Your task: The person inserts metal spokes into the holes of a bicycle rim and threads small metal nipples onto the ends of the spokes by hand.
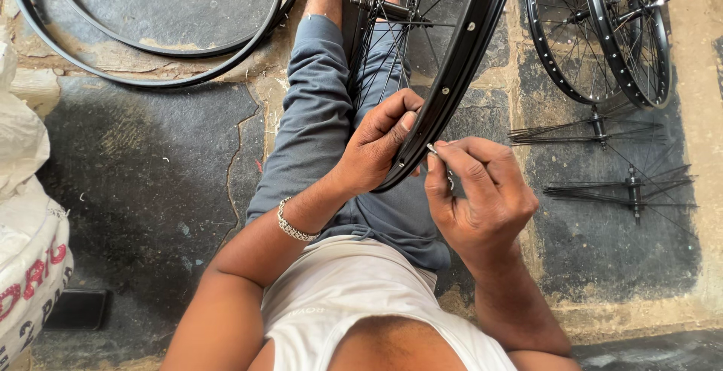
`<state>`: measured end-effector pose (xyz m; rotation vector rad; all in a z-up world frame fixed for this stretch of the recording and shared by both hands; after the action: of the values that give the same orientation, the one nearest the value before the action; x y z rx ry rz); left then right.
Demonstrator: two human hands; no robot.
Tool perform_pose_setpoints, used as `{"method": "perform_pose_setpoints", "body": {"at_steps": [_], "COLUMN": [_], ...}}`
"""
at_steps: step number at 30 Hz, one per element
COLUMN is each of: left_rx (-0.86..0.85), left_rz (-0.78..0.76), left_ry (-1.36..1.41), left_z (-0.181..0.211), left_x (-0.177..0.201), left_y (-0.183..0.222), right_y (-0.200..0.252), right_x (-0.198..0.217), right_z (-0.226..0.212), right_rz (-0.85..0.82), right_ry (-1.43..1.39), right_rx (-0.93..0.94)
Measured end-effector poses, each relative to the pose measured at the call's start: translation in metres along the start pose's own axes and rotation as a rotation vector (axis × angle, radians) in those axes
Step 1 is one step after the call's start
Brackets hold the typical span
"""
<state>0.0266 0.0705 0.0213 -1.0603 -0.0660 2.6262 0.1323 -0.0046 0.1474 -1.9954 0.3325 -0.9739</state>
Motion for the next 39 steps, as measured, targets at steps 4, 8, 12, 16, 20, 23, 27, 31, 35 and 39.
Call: {"method": "perform_pose_setpoints", "body": {"at_steps": [4,8,12,16,20,23,27,31,35,39], "left_rx": [-0.002,0.018,-0.015,0.021,-0.104,-0.136,-0.149,-0.154,-0.162,0.002], "left_rz": [-0.011,-0.037,-0.036,-0.042,-0.023,-0.011,-0.016,-0.017,-0.017,-0.063], "left_ry": [-0.019,0.019,-0.005,0.06,-0.101,-0.152,-0.152,-0.16,-0.166,0.129], "left_z": [0.001,0.0,0.0,-0.004,0.001,0.002,0.002,0.002,0.002,-0.005], "left_x": [0.0,-0.002,-0.003,-0.003,-0.001,0.0,0.0,-0.001,-0.001,-0.003], "left_y": [0.0,0.0,0.002,0.002,0.0,-0.001,-0.001,-0.001,-0.001,-0.003], "right_y": [-0.003,-0.005,-0.004,-0.005,-0.005,-0.007,-0.011,-0.016,-0.019,-0.021], "right_x": [0.001,0.0,-0.002,-0.002,-0.001,-0.004,-0.006,-0.006,-0.005,-0.008], "right_z": [-0.002,-0.003,-0.004,-0.003,-0.005,-0.008,-0.016,-0.019,-0.021,-0.021], "right_rz": [-0.004,-0.023,-0.035,-0.038,-0.033,-0.062,-0.059,-0.098,-0.148,-0.122], "right_ry": [-0.033,0.006,0.005,0.01,0.08,0.172,0.242,0.277,0.351,0.28], "right_rx": [-0.001,0.004,0.033,0.028,0.069,0.121,0.201,0.196,0.192,0.149]}}
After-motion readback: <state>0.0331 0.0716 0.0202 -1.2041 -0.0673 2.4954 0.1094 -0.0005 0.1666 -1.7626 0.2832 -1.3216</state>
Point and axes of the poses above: each hand's wrist, its own y-axis away from the middle knuckle, its own x-axis out of the back of the hand, z = x × y, the point moved 8 cm from there along -y, towards the middle knuckle, and after that the axes turned 11 degrees about z, right-handed, at the moved point
